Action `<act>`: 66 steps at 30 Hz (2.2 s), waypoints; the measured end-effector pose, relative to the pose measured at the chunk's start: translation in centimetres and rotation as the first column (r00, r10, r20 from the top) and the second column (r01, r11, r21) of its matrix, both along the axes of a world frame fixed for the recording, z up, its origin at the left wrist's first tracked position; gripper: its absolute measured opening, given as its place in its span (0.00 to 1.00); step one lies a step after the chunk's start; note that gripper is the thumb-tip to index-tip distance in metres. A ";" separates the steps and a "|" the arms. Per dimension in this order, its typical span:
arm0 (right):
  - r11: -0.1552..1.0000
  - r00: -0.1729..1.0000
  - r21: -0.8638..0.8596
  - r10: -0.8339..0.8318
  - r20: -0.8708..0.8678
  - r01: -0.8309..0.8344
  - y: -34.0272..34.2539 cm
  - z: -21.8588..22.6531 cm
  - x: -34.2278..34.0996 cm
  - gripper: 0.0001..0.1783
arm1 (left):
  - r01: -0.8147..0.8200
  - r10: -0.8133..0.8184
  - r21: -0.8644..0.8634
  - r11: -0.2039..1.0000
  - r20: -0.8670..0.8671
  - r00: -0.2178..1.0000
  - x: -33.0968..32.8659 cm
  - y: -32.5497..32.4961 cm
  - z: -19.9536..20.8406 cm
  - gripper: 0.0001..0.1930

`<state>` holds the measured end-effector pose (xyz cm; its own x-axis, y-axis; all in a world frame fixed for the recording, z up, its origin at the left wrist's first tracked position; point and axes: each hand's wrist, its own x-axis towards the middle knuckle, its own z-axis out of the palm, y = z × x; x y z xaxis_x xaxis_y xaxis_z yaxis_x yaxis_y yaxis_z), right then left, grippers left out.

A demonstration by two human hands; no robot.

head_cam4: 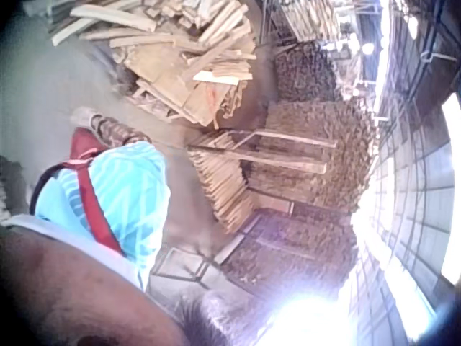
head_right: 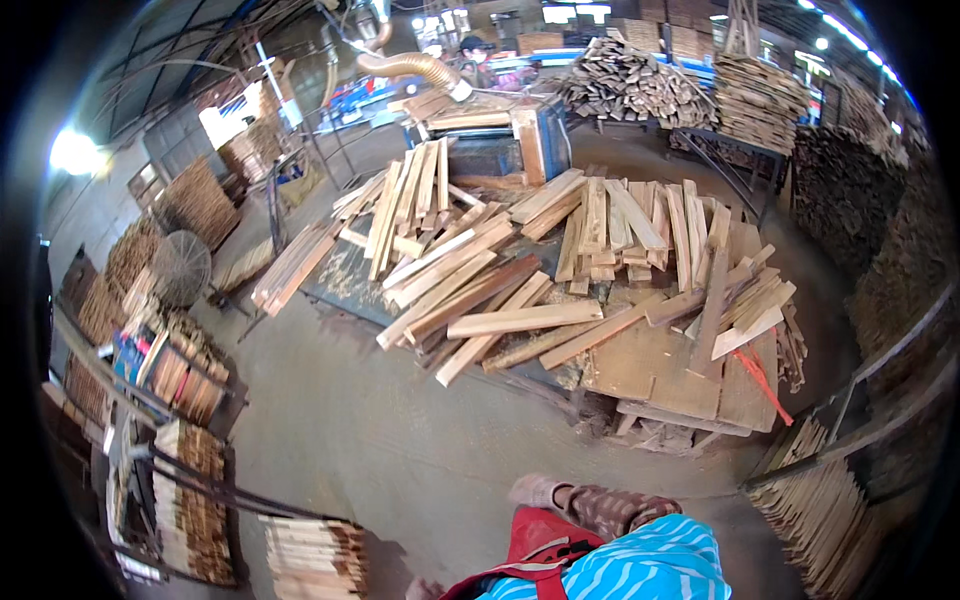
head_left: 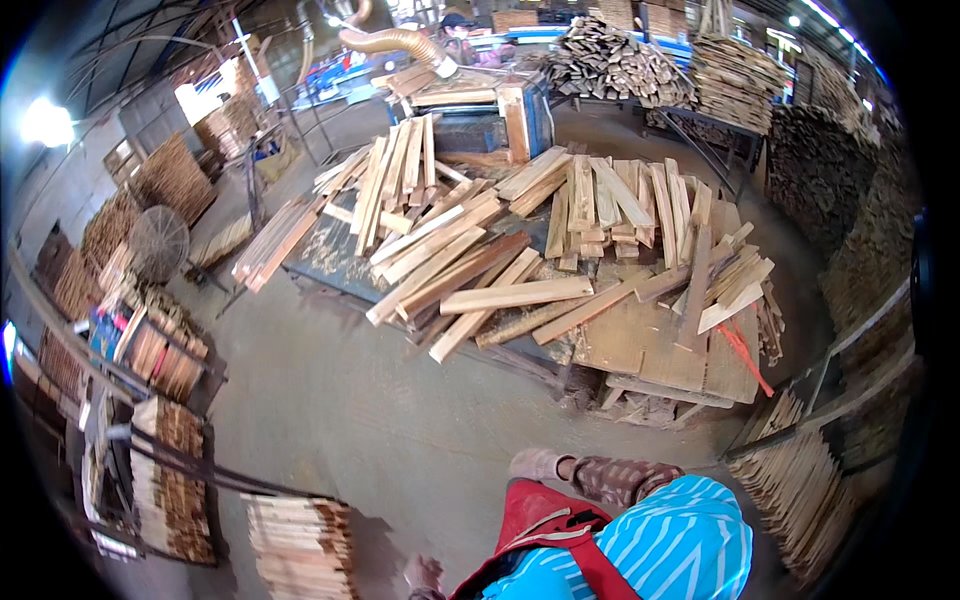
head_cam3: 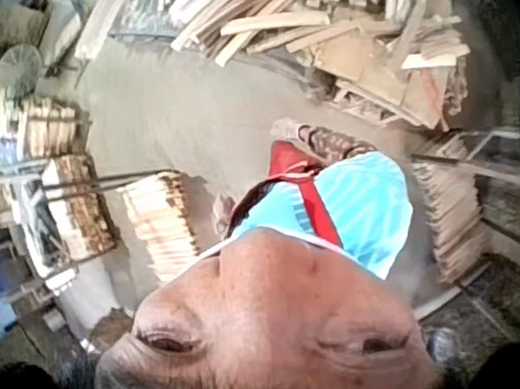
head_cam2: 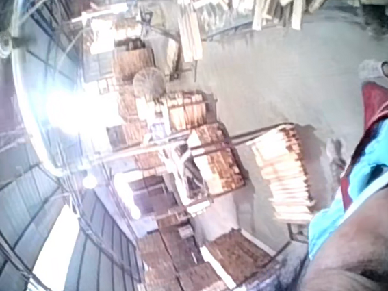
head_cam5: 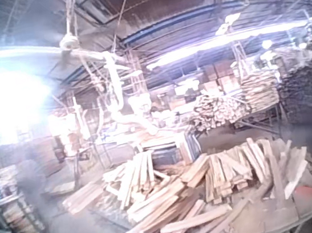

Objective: The person sorts through a large pile of wooden planks on a metal table, picking them up and arranging them into neat stacks. They then carry a stack of planks to a nearby metal rack and place them vertically between the rack's supports. The person returns to the table to continue sorting the remaining planks.

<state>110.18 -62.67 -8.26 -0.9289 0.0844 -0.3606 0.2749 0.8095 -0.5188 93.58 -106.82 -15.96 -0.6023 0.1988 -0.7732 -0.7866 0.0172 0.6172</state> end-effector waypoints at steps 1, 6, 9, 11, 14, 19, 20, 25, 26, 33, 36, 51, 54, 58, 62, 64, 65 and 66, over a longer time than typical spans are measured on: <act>0.996 0.991 0.051 0.083 -0.107 -0.077 0.4 -0.3 -2.7 0.17 | -0.039 0.036 -0.017 0.999 -0.116 0.993 -5.3 3.2 0.5 0.14; 0.996 0.927 -0.051 0.050 -0.373 -0.075 3.7 -2.4 -13.9 0.15 | 0.177 -0.149 0.054 0.983 -0.337 0.930 -22.5 22.1 9.2 0.16; 0.966 0.976 -0.257 -0.080 -0.205 0.025 7.0 6.1 -25.9 0.19 | 0.170 -0.146 0.031 0.985 -0.375 0.916 -27.5 25.9 13.4 0.18; 0.916 0.987 -0.387 -0.142 -0.077 0.101 9.1 8.5 -31.5 0.25 | 0.282 -0.303 -0.114 0.953 -0.283 0.910 -30.4 26.2 12.8 0.18; 0.850 0.974 -0.503 -0.218 -0.067 0.155 12.2 13.6 -38.9 0.26 | 0.300 -0.310 -0.101 0.949 -0.099 0.946 -32.5 24.2 9.7 0.11; 0.833 0.928 -0.527 -0.312 -0.202 0.166 19.4 10.6 -50.8 0.28 | 0.445 -0.490 -0.333 0.831 -0.059 0.870 -38.9 19.6 3.1 0.17; 0.838 0.920 -0.512 -0.332 -0.209 0.186 20.8 10.3 -53.6 0.29 | 0.456 -0.461 -0.371 0.809 0.081 0.884 -40.6 17.5 0.3 0.21; 0.584 0.726 -0.635 -0.686 -0.052 0.506 30.6 11.1 -65.4 0.35 | 0.515 -0.475 -0.540 0.666 0.225 0.851 -54.3 16.8 -3.9 0.17; 0.670 0.656 -0.484 -0.719 -0.230 0.564 33.6 8.4 -68.1 0.33 | 0.493 -0.458 -0.523 0.696 0.206 0.865 -58.8 18.3 -3.8 0.16; 0.050 0.024 -0.211 -0.992 -0.123 0.976 48.6 4.5 -81.3 0.37 | 0.400 -0.481 -0.408 0.821 -0.115 0.869 -84.1 36.8 3.8 0.11; -0.055 -0.059 -0.270 -0.998 -0.006 0.961 53.4 1.9 -83.7 0.40 | 0.500 -0.623 -0.411 0.763 -0.260 0.737 -92.9 49.3 7.6 0.15; -0.034 -0.018 -0.413 -0.999 0.043 0.910 50.9 -1.4 -82.6 0.42 | 0.780 -0.817 -0.506 0.368 -0.577 0.011 -90.7 98.7 8.2 0.39; -0.099 -0.082 0.022 -0.916 -0.392 0.995 49.0 2.6 -85.5 0.48 | 0.682 -0.901 -0.658 0.318 -0.433 0.002 -86.7 101.3 14.3 0.41; -0.081 -0.052 0.096 -0.961 -0.270 0.992 48.1 1.7 -90.7 0.62 | 0.566 -0.932 -0.756 0.329 -0.357 0.065 -86.3 101.8 12.0 0.51; -0.219 -0.173 0.159 -0.950 -0.259 0.963 49.1 -0.8 -90.8 0.55 | 0.846 -0.894 -0.397 0.355 -0.409 0.182 -84.7 100.1 12.1 0.58; -0.269 -0.293 -0.116 -0.888 -0.354 0.956 49.6 -0.2 -89.7 0.45 | 0.948 -0.927 -0.217 0.232 -0.343 0.148 -86.3 100.9 11.2 0.37; -0.237 -0.319 -0.244 -0.864 -0.390 0.940 49.2 1.3 -89.3 0.42 | 0.984 -0.938 -0.159 0.082 -0.346 0.022 -88.7 100.9 8.1 0.27; -0.258 -0.490 -0.545 -0.805 -0.335 0.798 48.7 0.9 -88.4 0.36 | 0.994 -0.937 0.021 0.110 -0.331 0.111 -89.7 100.5 8.5 0.22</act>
